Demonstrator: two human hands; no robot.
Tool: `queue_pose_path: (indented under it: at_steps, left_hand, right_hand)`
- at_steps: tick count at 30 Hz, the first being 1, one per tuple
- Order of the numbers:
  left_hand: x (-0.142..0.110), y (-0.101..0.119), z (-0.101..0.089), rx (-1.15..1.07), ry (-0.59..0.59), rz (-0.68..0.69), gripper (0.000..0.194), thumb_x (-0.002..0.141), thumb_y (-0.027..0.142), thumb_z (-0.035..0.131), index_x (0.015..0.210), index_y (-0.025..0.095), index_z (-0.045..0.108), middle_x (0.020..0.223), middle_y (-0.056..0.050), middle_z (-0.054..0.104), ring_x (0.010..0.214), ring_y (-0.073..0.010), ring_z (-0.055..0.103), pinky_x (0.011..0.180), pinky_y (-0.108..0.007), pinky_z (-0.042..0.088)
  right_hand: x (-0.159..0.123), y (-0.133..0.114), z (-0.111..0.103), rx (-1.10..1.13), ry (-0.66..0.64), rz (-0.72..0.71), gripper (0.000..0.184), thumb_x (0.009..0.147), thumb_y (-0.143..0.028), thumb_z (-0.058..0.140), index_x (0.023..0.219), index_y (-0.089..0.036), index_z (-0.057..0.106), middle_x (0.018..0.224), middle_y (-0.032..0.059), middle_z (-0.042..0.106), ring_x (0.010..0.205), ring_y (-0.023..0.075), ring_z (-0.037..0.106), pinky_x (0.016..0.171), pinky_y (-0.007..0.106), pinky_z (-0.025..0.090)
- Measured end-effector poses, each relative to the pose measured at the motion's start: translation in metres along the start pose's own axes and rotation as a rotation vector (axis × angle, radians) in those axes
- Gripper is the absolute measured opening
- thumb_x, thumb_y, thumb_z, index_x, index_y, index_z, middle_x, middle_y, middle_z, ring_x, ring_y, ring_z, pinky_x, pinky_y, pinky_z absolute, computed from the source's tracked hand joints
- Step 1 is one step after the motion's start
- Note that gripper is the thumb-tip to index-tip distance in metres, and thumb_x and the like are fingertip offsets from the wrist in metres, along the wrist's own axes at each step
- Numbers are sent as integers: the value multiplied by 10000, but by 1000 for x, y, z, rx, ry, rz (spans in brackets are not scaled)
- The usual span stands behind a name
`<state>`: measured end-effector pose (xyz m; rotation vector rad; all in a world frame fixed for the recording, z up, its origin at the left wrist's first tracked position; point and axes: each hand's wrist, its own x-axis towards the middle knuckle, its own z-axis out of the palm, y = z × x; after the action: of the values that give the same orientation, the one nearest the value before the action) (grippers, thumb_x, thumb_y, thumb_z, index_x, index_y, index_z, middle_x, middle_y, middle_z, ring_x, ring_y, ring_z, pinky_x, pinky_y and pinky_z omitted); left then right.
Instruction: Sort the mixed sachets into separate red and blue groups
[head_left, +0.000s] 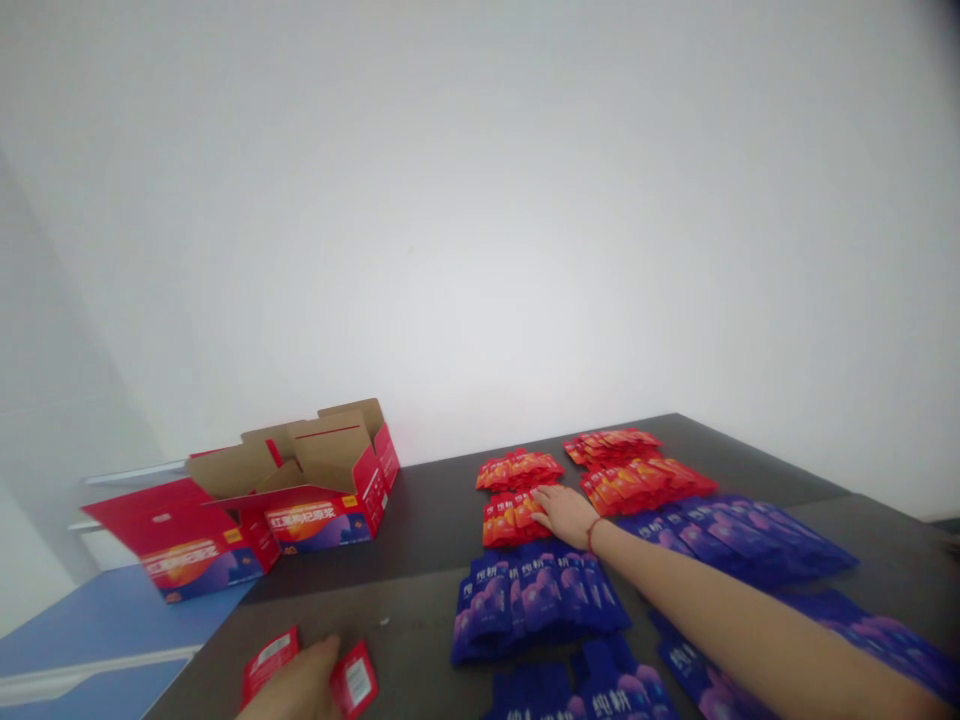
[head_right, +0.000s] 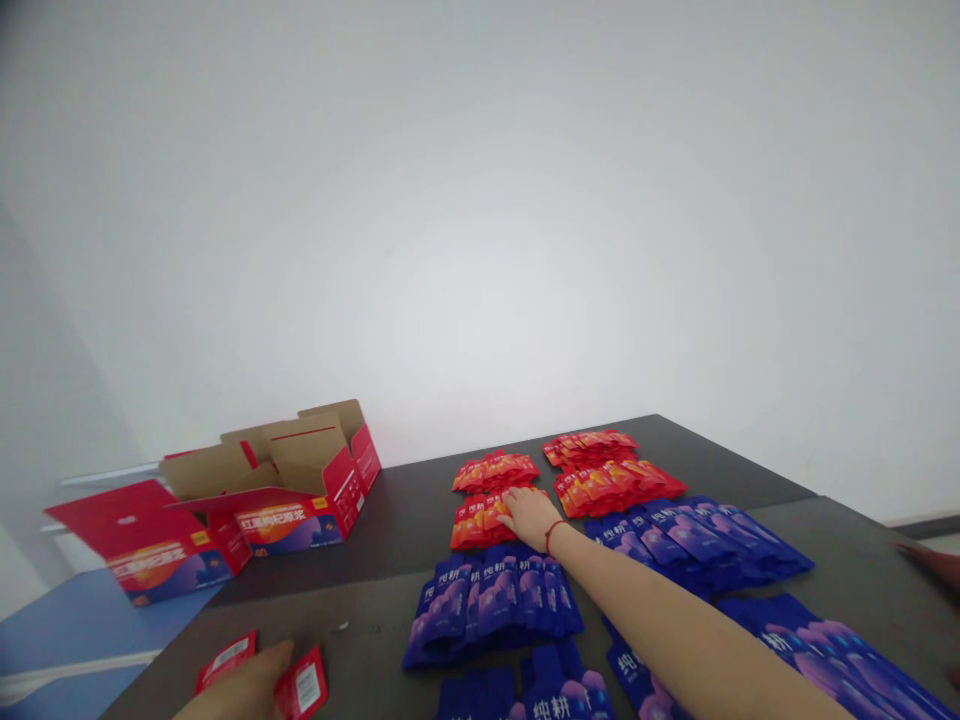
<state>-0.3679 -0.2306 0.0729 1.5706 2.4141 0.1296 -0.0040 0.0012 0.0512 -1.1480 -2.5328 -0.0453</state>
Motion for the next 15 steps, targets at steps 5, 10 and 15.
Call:
queue_pose_path:
  at_steps: [5,10,15]
  left_hand:
    - [15,19,-21,31,91,96,423,648,160,555,1068,171,602,1104,-102,662,1074,-287,584,885,-340,414]
    - [16,99,-35,-463,-13,436,321,766,423,553,942,158,593,837,-29,683,747,-194,621,688,-256,450]
    - [0,175,-12,-800,-245,550,399,718,509,626,866,140,604,723,-11,649,614,-150,575,581,-227,413]
  right_hand:
    - [-10,-21,-22,111,40,-62,425,918,-340,418,1262,-110,515,1310,154,516,1208,250,458,1020,359,323]
    - [-16,-68,-41,752,-28,-8,416,867,-346,503,1224,-135,529,1207,141,592,1104,231,547,961,360,399]
    - [-28,-106,-44,1136,-226,95,230,823,-354,518,937,-172,600,688,25,644,520,146,595,446,239,454]
